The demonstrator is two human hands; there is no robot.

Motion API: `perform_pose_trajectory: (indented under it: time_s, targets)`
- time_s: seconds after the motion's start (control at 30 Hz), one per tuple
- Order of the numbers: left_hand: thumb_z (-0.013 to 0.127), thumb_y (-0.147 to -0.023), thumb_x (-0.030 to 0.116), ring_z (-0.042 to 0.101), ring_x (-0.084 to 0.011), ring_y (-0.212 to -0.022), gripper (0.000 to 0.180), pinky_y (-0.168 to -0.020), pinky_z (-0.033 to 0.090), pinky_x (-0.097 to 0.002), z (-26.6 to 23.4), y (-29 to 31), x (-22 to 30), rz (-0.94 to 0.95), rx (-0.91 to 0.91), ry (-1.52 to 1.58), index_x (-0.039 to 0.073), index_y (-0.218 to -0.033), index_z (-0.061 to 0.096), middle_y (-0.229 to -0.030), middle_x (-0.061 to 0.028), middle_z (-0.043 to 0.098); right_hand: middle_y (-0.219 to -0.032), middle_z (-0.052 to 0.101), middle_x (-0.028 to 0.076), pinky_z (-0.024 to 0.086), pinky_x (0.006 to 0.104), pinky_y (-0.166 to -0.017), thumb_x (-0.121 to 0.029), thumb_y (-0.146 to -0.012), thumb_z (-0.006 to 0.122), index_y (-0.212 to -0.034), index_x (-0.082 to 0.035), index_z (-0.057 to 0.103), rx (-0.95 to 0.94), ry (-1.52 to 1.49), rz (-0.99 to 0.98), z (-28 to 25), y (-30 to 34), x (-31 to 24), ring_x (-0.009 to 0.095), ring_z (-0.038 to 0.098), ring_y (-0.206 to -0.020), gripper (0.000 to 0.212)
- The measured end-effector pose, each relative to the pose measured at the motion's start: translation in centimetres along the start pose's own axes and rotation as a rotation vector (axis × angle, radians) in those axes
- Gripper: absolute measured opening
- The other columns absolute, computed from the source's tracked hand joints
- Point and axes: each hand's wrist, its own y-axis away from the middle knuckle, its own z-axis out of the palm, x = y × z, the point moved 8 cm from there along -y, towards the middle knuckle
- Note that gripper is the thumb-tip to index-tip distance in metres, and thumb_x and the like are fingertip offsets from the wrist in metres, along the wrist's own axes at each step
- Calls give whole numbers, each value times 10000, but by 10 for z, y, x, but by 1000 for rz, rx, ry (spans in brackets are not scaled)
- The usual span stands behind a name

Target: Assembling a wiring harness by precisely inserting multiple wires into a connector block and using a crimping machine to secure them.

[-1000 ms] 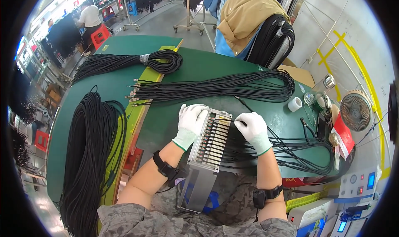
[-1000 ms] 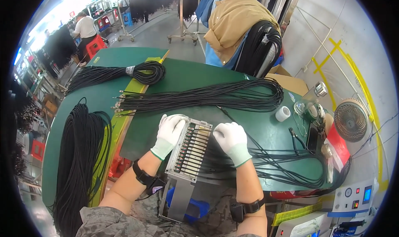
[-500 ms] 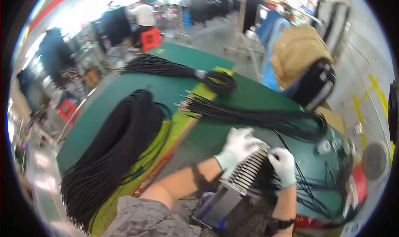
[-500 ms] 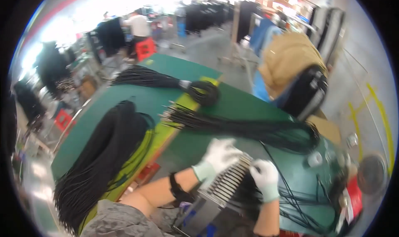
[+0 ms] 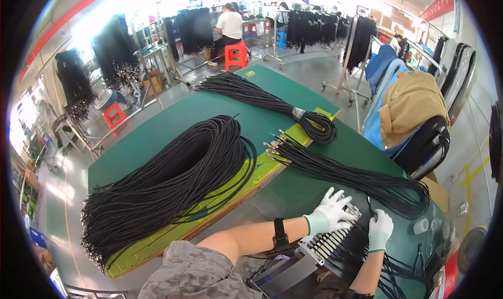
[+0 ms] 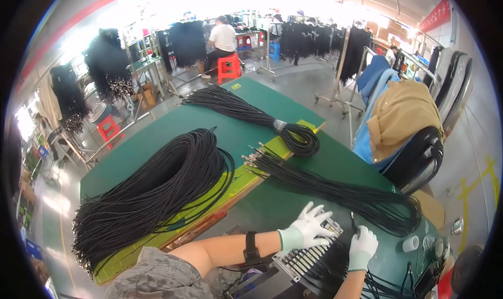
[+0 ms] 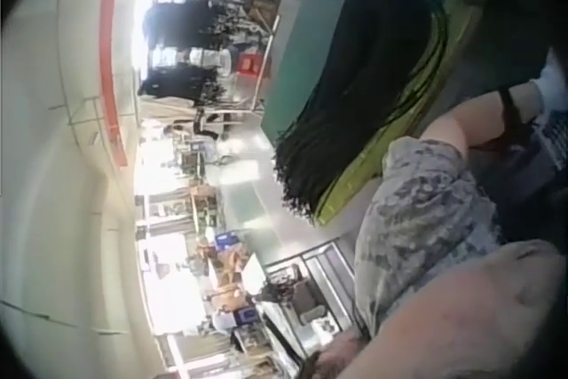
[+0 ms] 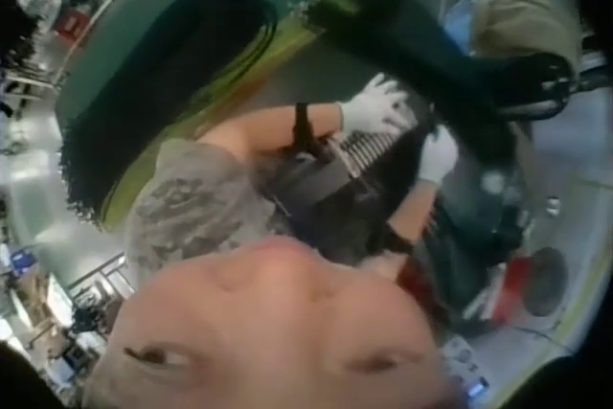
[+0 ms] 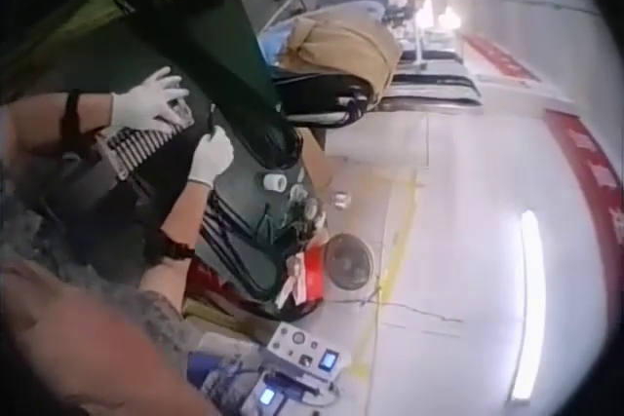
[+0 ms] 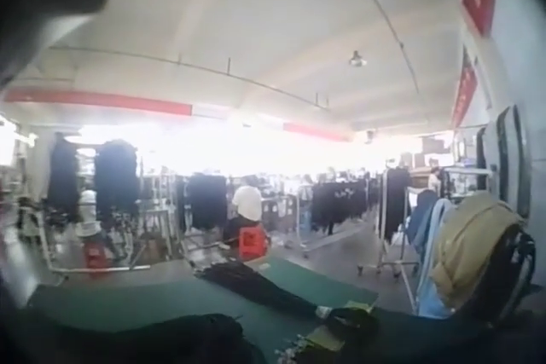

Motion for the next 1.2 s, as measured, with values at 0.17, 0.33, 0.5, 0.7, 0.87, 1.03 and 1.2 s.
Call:
perform_pose_trajectory:
  time_s: [0.17, 0.33, 0.5, 0.7, 0.87, 1.03, 1.2]
  targets:
    - [615, -861, 432, 449, -378, -1267, 271, -1094, 252, -569, -27, 7, -27, -41, 212, -8, 268, -1053, 711, -1314, -136, 558, -900, 664, 126, 488, 412, -775, -103, -770, 671, -980, -62, 681, 164, -404, -362, -39, 2, -64, 333, 617, -874, 214]
    - [609, -878, 332, 516, -300, -1171, 221, -1043, 312, -500, -42, 4, -51, -124, 517, 345, 126, -892, 687, -1172, -107, 632, -843, 649, 98, 471, 406, -732, -60, -740, 685, -943, -79, 681, 94, -564, -632, -65, 18, -100, 311, 595, -801, 205]
    - [630, -856, 200, 560, -312, -1083, 150, -976, 390, -429, -57, 5, -26, 43, 518, 433, 55, -838, 665, -1091, -128, 656, -844, 654, 89, 472, 395, -738, -93, -755, 690, -936, -81, 683, 92, -588, -608, -62, 27, -108, 304, 595, -805, 181]
    - [637, -848, 147, 575, -318, -1051, 116, -930, 436, -410, -63, 9, -20, 154, 603, 308, 34, -841, 663, -1058, -145, 664, -844, 671, 77, 483, 381, -748, -139, -786, 691, -934, -84, 700, -39, -597, -346, -44, 24, -89, 282, 607, -826, 158]
    - [623, -868, 157, 586, -297, -1036, 123, -940, 430, -413, -57, 12, -46, -76, 584, 311, 45, -863, 675, -1028, -122, 672, -805, 664, 66, 484, 389, -722, -161, -787, 684, -900, -119, 710, 60, -632, -388, -51, 23, -84, 283, 601, -801, 124]
    - [590, -901, 217, 599, -254, -1031, 158, -1003, 376, -440, -44, 9, -54, -225, 456, 258, 97, -924, 691, -1008, -68, 678, -804, 659, 68, 480, 380, -751, -109, -785, 680, -918, -100, 714, 41, -406, -353, -40, 17, -68, 283, 591, -811, 138]
    - [560, -923, 267, 607, -229, -1030, 195, -1050, 324, -451, -36, 7, -62, -261, 415, 231, 139, -982, 694, -1008, -37, 682, -773, 630, 56, 464, 392, -726, -105, -786, 668, -908, -119, 716, 77, -359, -383, -41, 18, -75, 284, 564, -790, 131]
